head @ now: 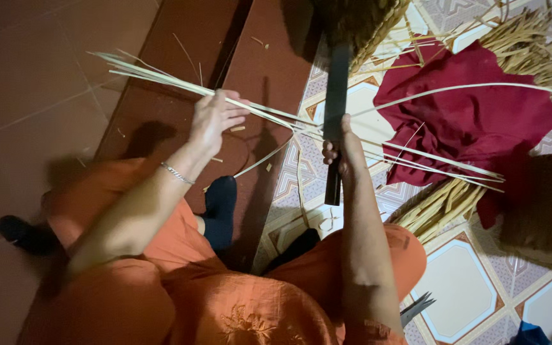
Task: The person sits on the floor and uses a large knife to split long bamboo strips into thinner pieces. They repeatedly position the strips and draw the knife along them to separate the layers.
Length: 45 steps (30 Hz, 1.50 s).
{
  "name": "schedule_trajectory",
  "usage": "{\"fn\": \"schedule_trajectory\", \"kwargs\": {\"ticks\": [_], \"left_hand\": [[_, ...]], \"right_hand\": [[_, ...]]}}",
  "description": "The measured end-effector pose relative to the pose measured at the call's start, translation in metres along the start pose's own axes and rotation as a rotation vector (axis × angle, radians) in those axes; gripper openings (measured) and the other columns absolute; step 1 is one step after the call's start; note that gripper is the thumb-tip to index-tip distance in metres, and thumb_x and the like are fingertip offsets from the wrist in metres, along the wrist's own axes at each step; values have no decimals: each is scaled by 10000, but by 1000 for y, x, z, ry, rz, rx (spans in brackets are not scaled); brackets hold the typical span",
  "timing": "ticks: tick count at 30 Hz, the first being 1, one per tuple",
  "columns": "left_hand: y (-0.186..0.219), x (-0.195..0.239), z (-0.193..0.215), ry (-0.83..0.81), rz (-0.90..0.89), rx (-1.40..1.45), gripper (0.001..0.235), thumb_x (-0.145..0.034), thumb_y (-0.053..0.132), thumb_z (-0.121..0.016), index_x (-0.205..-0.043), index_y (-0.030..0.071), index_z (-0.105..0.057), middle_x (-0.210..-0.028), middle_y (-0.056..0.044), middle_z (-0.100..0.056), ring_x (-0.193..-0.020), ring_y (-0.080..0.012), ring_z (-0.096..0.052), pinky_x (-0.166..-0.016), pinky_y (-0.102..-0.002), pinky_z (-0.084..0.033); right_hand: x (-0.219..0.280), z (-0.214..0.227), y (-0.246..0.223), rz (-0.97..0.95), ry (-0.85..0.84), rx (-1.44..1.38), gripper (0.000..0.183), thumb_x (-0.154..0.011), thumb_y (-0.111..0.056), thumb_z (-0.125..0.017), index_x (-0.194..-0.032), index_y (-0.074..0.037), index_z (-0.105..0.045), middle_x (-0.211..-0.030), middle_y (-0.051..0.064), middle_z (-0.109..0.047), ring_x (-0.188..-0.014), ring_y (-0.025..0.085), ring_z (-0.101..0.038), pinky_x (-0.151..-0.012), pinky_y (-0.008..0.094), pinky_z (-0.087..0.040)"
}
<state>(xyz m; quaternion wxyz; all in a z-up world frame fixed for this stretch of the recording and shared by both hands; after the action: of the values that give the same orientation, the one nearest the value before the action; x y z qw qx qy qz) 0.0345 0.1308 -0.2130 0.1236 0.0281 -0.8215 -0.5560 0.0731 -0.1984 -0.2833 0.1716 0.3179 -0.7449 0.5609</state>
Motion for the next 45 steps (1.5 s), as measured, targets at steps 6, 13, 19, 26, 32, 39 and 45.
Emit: {"fn": "schedule_trajectory", "kwargs": {"ticks": [6,13,19,26,32,39,45], "left_hand": [[23,27,51,120,-31,-97,387,-1113,377,-396,-1122,46,-597,-1090,-184,-751,-952,-240,-729,-862,-404,-617],[51,39,136,362,-25,-168,379,-1117,361,-380,-1127,47,-592,-1033,-150,-759,-906,-216,-714,-830,-397,-593],[47,32,189,459,-16,-182,370,-1110,362,-398,-1107,64,-617,-1016,-143,-771,-872,-208,-725,-792,-389,-586],[63,30,224,601,35,-283,299,-1098,315,-435,-1077,87,-628,-955,-105,-789,-793,-166,-712,-712,-346,-569],[86,38,195,537,-98,-318,347,-1091,356,-403,-1078,87,-622,-922,-81,-779,-805,-140,-738,-689,-298,-606],[78,27,138,304,-185,-145,342,-1128,353,-466,-1094,48,-616,-946,-109,-747,-805,-163,-679,-729,-303,-581],[86,38,138,266,-256,-83,369,-1136,348,-447,-1101,23,-618,-922,-144,-730,-787,-195,-687,-744,-358,-602]], "right_hand": [[-17,27,24,-42,12,-102,688,-986,-782,-346,-833,-126,-488,-545,28,-431,-400,124,-323,-398,300,-287],[-11,55,27,-19,73,-134,646,-978,-773,-335,-887,-155,-501,-555,24,-415,-407,130,-319,-411,307,-277],[-17,72,43,-43,78,-153,655,-987,-786,-327,-892,-160,-494,-564,5,-414,-410,122,-311,-419,300,-271],[-30,109,58,-20,220,-129,737,-944,-819,-315,-963,-131,-579,-548,-8,-382,-401,127,-304,-410,311,-275],[-16,95,40,97,153,-172,705,-961,-809,-355,-951,-128,-536,-581,9,-438,-431,133,-338,-434,312,-300],[-27,26,86,78,-165,-198,774,-950,-843,-401,-747,-100,-477,-473,11,-390,-360,150,-362,-381,313,-334],[-47,-49,189,-109,-256,-172,765,-966,-799,-366,-770,-80,-536,-492,28,-474,-332,141,-384,-353,322,-384]]}}
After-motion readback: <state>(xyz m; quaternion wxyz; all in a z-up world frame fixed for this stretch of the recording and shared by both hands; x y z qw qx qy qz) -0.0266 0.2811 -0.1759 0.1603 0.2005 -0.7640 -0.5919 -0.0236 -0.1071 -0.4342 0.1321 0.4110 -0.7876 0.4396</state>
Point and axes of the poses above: each hand's wrist, its own x-axis away from the middle knuckle, its own z-axis out of the back of the hand, y = z × x, the point moved 8 cm from there along -x, towards the middle knuckle
